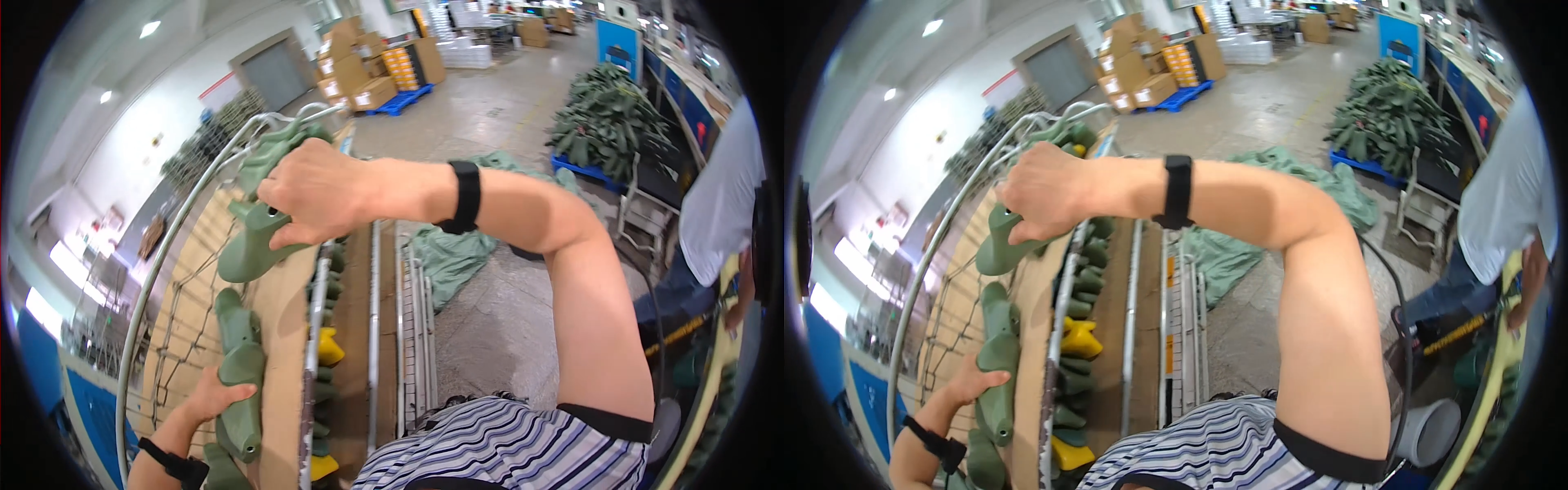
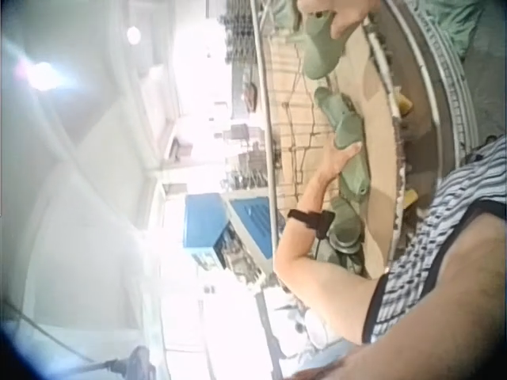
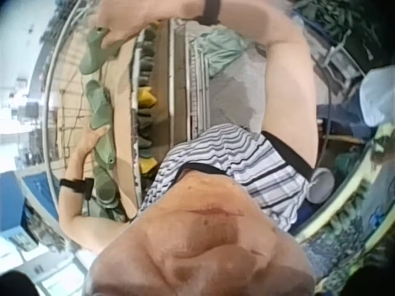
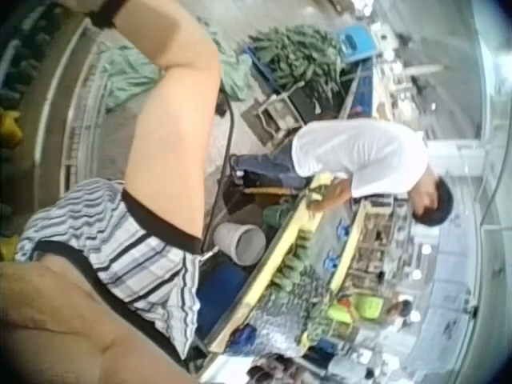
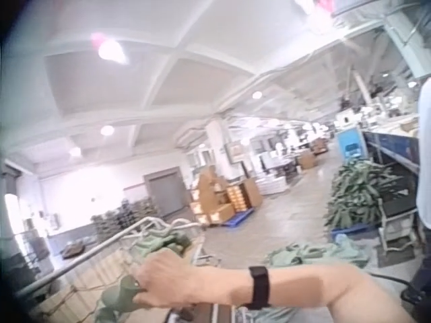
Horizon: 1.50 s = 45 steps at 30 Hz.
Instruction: The recorder is picking up green plastic shoe lasts from a work table and placing them onto the shelves of a mobile storage rack.
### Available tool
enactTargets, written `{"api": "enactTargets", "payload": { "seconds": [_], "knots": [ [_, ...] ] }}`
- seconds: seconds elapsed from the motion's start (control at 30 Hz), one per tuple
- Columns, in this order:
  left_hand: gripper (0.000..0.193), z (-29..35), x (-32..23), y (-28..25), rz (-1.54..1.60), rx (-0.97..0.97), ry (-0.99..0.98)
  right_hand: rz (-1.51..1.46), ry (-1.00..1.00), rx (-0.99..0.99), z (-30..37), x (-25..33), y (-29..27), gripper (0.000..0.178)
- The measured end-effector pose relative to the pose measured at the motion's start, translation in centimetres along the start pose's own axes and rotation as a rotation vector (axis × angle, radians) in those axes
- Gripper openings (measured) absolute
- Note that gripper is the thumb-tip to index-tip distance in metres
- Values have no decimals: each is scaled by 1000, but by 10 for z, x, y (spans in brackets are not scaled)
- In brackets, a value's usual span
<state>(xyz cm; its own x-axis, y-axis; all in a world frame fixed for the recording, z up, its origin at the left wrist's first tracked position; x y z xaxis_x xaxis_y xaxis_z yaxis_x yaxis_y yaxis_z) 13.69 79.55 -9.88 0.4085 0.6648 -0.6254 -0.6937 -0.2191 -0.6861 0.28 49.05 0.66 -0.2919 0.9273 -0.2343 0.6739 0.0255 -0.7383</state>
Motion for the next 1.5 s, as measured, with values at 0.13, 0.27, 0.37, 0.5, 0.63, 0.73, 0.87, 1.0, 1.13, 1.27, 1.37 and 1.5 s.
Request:
{"api": "enactTargets", "payload": {
  "seconds": [0.13, 0.27, 0.37, 0.5, 0.63, 0.73, 0.87, 1.0, 1.13, 1.27, 1.37, 1.5],
  "knots": [
    [47, 14, -68, -13, -98, 98, 46, -265, 369, -197, 131, 8, -39, 48],
    [45, -21, -186, 16, 103, 132, 289, -521, 952, -148, 311, 45, -39, 50],
    [42, -52, -267, 110, 151, 234, 440, -245, 1217, -177, 438, 110, -38, 52],
    [36, -68, -306, 295, 384, 592, 297, -279, 1679, 6, 574, 225, -79, 54],
    [31, -52, -315, 522, 199, 1117, 97, -136, 2116, 103, 677, 359, -142, 55],
    [40, -1, -317, 667, 83, 1363, -56, 29, 2388, -14, 701, 445, -189, 54],
    [43, 89, -311, 766, 18, 1561, -124, 223, 2673, -330, 700, 530, -225, 54],
    [47, 180, -324, 801, -356, 1884, -134, 340, 2876, -631, 716, 586, -233, 56],
    [49, 247, -371, 842, -607, 2228, 92, 347, 3004, -912, 730, 611, -251, 55],
    [52, 286, -373, 914, -853, 2340, 47, 494, 2985, -1032, 737, 637, -270, 54],
    [46, 322, -363, 949, -990, 2265, 5, 687, 2989, -1337, 719, 665, -281, 50],
    [51, 390, -344, 972, -1198, 2228, -98, 1264, 2769, -1680, 691, 716, -271, 48]
  ]
}}
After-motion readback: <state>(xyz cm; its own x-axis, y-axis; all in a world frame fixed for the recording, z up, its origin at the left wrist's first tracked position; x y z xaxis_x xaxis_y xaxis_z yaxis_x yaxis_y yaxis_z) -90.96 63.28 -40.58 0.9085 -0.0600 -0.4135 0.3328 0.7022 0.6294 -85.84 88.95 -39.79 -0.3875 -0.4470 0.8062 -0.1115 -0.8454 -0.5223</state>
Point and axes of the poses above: each hand's wrist, its own z-axis away from the middle knuckle, its own y-axis out of the palm, x = y × z, the point moved 4 cm from there along -z, towards the middle knuckle, and after that the axes turned 6 degrees about x, right-handed, at the moved point
